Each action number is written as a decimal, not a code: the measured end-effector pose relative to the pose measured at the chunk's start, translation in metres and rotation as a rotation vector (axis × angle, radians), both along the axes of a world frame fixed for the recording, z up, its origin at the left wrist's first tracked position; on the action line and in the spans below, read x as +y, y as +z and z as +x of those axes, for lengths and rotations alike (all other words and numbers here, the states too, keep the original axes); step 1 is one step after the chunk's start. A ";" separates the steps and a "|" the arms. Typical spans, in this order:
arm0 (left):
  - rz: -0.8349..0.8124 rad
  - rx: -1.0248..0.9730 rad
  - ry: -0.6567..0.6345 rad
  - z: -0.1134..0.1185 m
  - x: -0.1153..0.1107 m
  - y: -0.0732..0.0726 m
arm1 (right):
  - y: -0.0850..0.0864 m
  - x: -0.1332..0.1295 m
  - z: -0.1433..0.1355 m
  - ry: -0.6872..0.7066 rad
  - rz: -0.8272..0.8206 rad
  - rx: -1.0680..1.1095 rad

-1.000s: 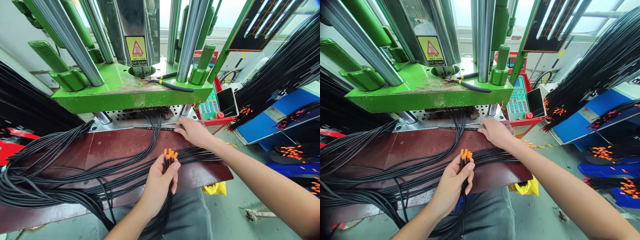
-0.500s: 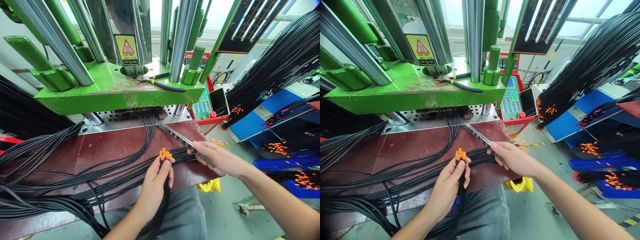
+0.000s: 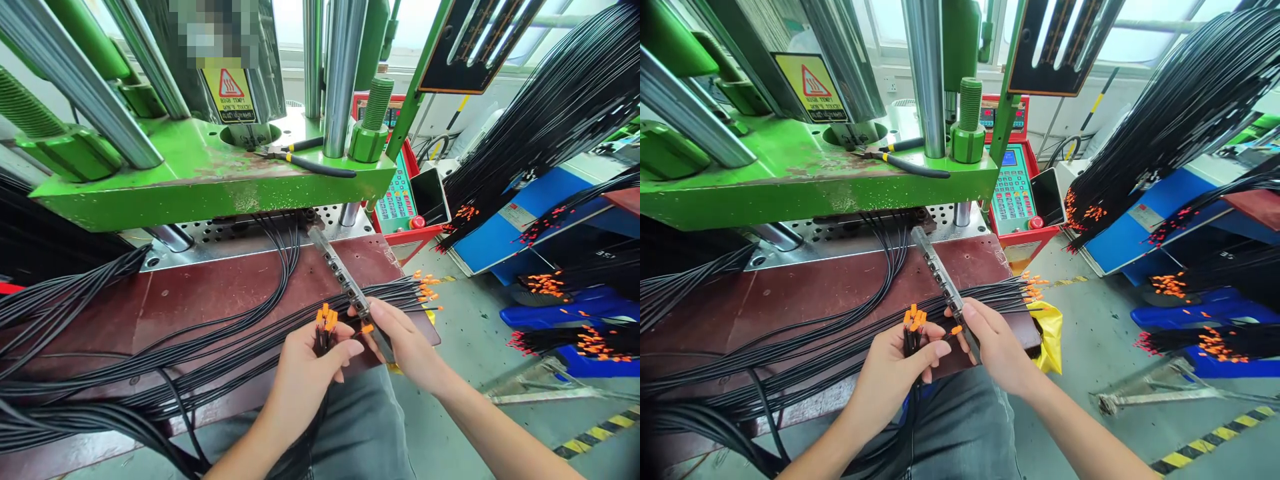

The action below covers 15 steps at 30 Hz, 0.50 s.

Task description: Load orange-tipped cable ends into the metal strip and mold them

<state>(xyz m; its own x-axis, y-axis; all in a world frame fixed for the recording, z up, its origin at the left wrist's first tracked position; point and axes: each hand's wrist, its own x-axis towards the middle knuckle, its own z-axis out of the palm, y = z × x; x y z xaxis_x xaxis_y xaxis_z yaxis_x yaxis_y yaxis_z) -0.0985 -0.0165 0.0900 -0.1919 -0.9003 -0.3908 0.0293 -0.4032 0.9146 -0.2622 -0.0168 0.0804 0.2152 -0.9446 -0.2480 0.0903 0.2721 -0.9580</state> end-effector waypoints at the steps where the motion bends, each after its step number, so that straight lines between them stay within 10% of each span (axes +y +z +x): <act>1: -0.004 -0.018 0.001 0.000 0.000 0.000 | 0.000 0.000 0.000 0.013 -0.013 -0.003; 15: -0.113 -0.232 -0.182 0.009 0.001 0.005 | 0.004 0.000 -0.003 0.071 -0.024 -0.039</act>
<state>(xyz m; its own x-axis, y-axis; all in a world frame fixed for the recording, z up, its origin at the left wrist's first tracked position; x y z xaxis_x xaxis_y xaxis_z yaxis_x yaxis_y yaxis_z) -0.0893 -0.0160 0.0951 -0.2707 -0.8997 -0.3424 -0.2490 -0.2781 0.9277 -0.2655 -0.0164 0.0846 0.2908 -0.9321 -0.2161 0.1085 0.2565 -0.9604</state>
